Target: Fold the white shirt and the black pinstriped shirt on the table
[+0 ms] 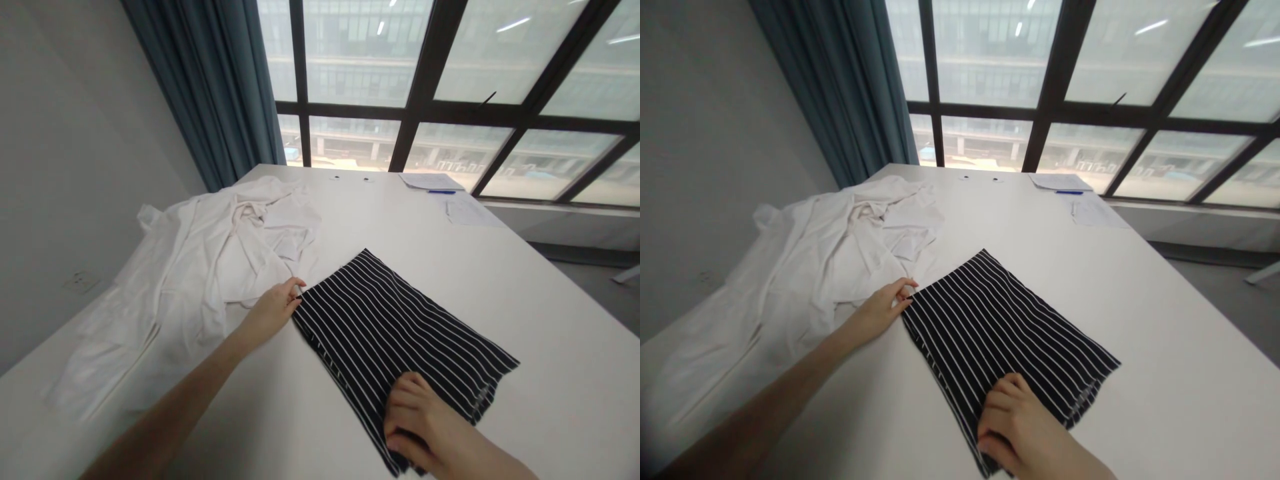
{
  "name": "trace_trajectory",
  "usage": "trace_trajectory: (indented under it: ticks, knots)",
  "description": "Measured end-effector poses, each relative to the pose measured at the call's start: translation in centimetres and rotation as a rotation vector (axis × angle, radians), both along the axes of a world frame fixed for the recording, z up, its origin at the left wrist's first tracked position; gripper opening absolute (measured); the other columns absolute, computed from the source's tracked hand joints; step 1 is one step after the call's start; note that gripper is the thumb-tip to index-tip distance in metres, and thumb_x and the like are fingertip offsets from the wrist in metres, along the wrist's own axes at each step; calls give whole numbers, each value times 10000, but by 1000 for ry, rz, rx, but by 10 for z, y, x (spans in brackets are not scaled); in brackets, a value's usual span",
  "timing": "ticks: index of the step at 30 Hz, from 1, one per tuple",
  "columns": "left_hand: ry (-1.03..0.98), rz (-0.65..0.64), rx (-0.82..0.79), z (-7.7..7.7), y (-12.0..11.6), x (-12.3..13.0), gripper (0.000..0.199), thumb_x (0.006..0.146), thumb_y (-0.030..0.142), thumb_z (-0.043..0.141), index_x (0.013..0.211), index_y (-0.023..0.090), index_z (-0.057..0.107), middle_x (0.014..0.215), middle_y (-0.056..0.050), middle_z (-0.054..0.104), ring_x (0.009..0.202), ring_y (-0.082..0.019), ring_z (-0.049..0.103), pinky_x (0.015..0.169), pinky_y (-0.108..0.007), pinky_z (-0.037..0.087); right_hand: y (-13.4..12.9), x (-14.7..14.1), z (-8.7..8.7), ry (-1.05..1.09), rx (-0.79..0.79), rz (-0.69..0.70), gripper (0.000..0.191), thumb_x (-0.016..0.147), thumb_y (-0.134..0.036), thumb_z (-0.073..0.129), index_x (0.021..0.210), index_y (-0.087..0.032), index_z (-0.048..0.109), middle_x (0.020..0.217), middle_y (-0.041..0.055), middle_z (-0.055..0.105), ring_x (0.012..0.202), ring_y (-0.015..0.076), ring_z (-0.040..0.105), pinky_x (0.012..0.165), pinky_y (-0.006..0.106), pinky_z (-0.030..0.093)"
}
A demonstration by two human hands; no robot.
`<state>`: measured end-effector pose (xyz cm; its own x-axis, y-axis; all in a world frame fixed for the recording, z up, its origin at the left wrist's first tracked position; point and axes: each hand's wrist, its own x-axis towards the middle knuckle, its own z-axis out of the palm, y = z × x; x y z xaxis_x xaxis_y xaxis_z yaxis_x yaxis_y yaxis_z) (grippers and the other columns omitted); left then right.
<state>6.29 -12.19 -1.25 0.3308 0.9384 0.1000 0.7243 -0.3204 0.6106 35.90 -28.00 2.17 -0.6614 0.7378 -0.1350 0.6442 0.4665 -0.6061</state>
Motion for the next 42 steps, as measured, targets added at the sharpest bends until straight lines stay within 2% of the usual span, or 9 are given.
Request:
trace_trajectory:
  ticks: [3, 7, 11, 15, 20, 26, 33, 37, 42]
  knots:
    - [-30, -24, 224, 3, -9, 14, 292, 831, 101, 498, 1093, 191, 589, 989, -70, 616, 998, -236, 567, 935, -418, 448, 11, 13, 8, 127, 68, -86, 177, 981, -249, 478, 880, -231, 622, 844, 6, 675, 848, 158, 610, 875, 343, 463]
    - [-30, -303, 315, 7, -32, 46, 281, 917, 134, 470, 1163, 225, 573, 1195, -95, 572, 1180, -237, 521, 1038, -447, 420, 46, 36, 5, 147, 366, -311, 210, 986, -302, 440, 926, -232, 628, 940, 64, 691, 939, 211, 633, 878, 411, 483]
    - [112, -535, 330, 2, -48, 66, 326, 926, 276, 573, 1246, 246, 524, 1349, -112, 512, 1359, -298, 396, 1110, -545, 332, 78, 50, -23, -37, 587, -431, 247, 968, -294, 433, 1102, -235, 633, 1153, 99, 671, 1158, 268, 575, 970, 503, 434]
    - [180, -548, 317, -8, -50, 58, 294, 886, 399, 636, 1088, 204, 549, 1265, -129, 556, 1315, -310, 451, 1094, -540, 358, 81, 51, -53, -251, 623, -432, 418, 946, -353, 484, 1348, -246, 518, 1404, 95, 542, 1335, 302, 423, 1056, 556, 351]
    - [199, -500, 294, -14, -50, 38, 186, 891, 340, 638, 924, 191, 533, 1141, -117, 593, 1240, -289, 505, 1037, -473, 428, 79, 61, -51, -174, 562, -406, 327, 987, -344, 410, 1250, -249, 580, 1324, 75, 605, 1257, 245, 516, 1054, 492, 379]
    - [240, -473, 241, -3, -45, 28, 151, 945, 302, 542, 843, 190, 537, 1005, -85, 626, 1074, -254, 579, 933, -411, 466, 89, 97, -40, -249, 504, -645, 342, 953, -313, 388, 1203, -195, 589, 1101, 131, 698, 984, 291, 661, 858, 474, 499]
    - [381, -233, 247, 8, -17, 31, 165, 972, 271, 466, 908, 169, 580, 913, -70, 609, 867, -219, 573, 805, -353, 462, 76, 113, -13, -173, -194, -403, 268, 908, -449, 480, 943, -235, 638, 735, 29, 702, 655, 197, 649, 609, 302, 492]
    - [504, -94, 278, 1, 1, 29, 221, 954, 318, 512, 1061, 134, 573, 1032, -113, 604, 959, -254, 556, 842, -382, 459, 101, 103, -3, -108, -201, -367, 362, 915, -497, 453, 1014, -214, 655, 921, 73, 726, 837, 236, 665, 747, 345, 504]
    - [476, -98, 239, -9, 13, 24, 186, 930, 328, 556, 974, 148, 569, 972, -95, 632, 926, -255, 553, 831, -380, 453, 161, 69, -21, 216, -187, -511, 440, 867, -411, 538, 1245, -187, 566, 1166, 123, 678, 1046, 265, 635, 964, 435, 474]
